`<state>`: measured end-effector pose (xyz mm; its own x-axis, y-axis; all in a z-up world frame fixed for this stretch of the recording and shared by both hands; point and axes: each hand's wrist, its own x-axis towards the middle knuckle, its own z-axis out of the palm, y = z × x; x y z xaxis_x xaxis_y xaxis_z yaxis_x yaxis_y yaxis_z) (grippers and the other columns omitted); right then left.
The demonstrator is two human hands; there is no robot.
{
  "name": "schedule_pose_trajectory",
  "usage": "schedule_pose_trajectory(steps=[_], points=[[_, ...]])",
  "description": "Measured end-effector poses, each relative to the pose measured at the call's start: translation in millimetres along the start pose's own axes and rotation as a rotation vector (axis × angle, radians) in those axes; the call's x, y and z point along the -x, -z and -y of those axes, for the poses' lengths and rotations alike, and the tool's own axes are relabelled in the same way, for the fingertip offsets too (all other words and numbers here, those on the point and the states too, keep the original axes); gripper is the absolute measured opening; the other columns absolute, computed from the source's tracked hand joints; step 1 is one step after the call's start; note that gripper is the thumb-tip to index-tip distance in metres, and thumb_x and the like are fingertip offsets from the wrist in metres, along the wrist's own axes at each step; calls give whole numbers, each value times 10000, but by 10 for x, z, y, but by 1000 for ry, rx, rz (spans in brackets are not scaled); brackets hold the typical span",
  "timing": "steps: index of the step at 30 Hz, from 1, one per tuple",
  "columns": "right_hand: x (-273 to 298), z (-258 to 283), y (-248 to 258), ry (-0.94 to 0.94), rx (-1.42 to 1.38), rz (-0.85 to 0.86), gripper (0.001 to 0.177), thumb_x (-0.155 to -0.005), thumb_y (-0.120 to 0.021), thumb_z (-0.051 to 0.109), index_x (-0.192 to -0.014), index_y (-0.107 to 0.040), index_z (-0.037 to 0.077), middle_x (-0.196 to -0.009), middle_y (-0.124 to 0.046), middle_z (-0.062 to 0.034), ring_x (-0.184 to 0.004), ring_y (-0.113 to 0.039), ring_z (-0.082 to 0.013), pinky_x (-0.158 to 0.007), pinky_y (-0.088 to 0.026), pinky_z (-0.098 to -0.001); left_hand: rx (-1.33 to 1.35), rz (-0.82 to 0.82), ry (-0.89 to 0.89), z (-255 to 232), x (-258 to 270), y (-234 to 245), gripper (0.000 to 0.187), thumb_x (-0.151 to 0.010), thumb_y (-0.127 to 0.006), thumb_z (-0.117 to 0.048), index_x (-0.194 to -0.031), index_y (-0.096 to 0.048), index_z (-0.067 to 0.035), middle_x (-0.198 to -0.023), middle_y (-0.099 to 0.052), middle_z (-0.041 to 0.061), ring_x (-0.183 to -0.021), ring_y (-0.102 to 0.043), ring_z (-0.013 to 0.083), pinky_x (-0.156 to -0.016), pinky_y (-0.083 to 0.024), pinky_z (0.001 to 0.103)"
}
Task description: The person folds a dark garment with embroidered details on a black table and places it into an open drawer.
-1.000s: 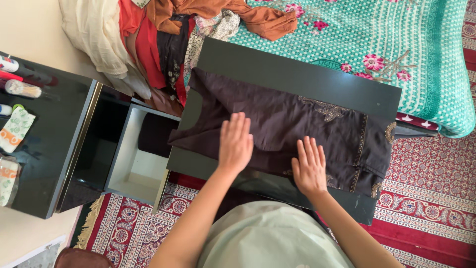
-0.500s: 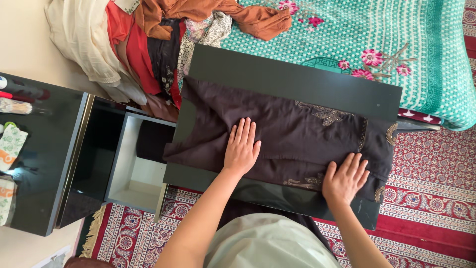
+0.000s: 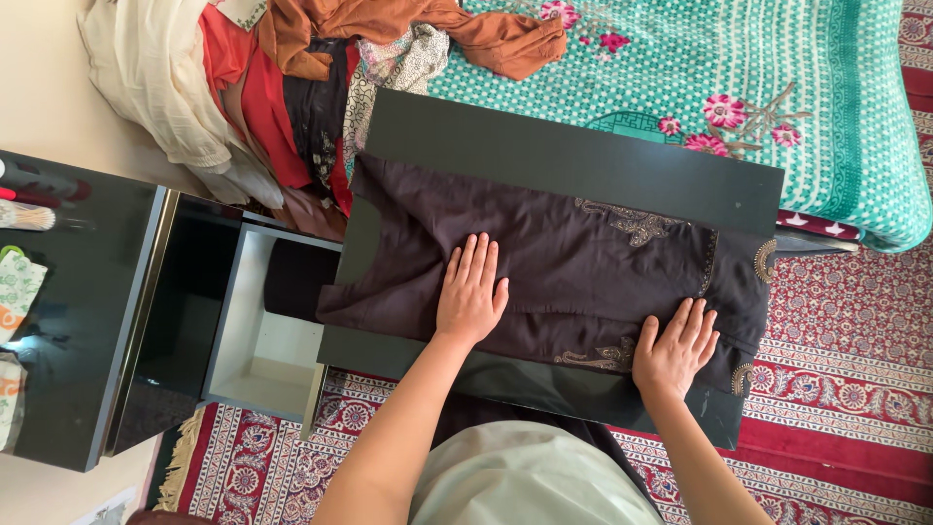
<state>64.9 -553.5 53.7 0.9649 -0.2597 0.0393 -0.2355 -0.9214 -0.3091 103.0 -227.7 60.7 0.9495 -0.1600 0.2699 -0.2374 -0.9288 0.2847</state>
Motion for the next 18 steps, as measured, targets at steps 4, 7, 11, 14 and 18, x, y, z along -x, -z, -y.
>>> schedule_pose_trajectory(steps=[4,7,11,14,18], points=[[6,-3,0,9,-10,0,732,-1068,-375,439,-1593,-313,-67,-1695,-249,-214,-1593,-105,-378,-1274,-37,-520,6,6,3,5,5,-5,623,-1031,-498,-336,-1532,-427,28,-1619,-388,205,-1528,-328,345,-1258,-267,499],[0,-13,-5,-5,-11,4,734,-1064,-378,442,-1594,-316,-63,-1694,-246,-212,-1594,-105,-374,-1279,-37,-517,5,-3,-3,1,2,-6,623,-1031,-492,-337,-1533,-422,27,-1620,-384,203,-1530,-324,344,-1257,-267,500],[-7,-68,-36,4,-11,10,734,-1064,-380,443,-1597,-309,-56,-1694,-246,-217,-1591,-100,-376,-1272,-34,-520,31,-20,8,-14,-12,4,597,-1029,-508,-321,-1504,-473,39,-1595,-423,210,-1512,-347,348,-1244,-274,500],[-29,-155,-33,15,-24,3,716,-1059,-404,436,-1589,-348,-44,-1685,-276,-211,-1585,-124,-369,-1266,-37,-532,149,-83,63,-58,-52,37,488,-1020,-544,-260,-1407,-568,36,-1539,-501,210,-1495,-395,353,-1249,-284,502],[-8,-151,26,-112,-96,-125,511,-1072,-484,339,-1461,-561,16,-1652,-364,-213,-1580,-186,-399,-1249,-94,-564,240,-186,183,-260,-168,122,258,-987,-581,-143,-1190,-678,-16,-1461,-598,196,-1472,-456,364,-1260,-290,525]])
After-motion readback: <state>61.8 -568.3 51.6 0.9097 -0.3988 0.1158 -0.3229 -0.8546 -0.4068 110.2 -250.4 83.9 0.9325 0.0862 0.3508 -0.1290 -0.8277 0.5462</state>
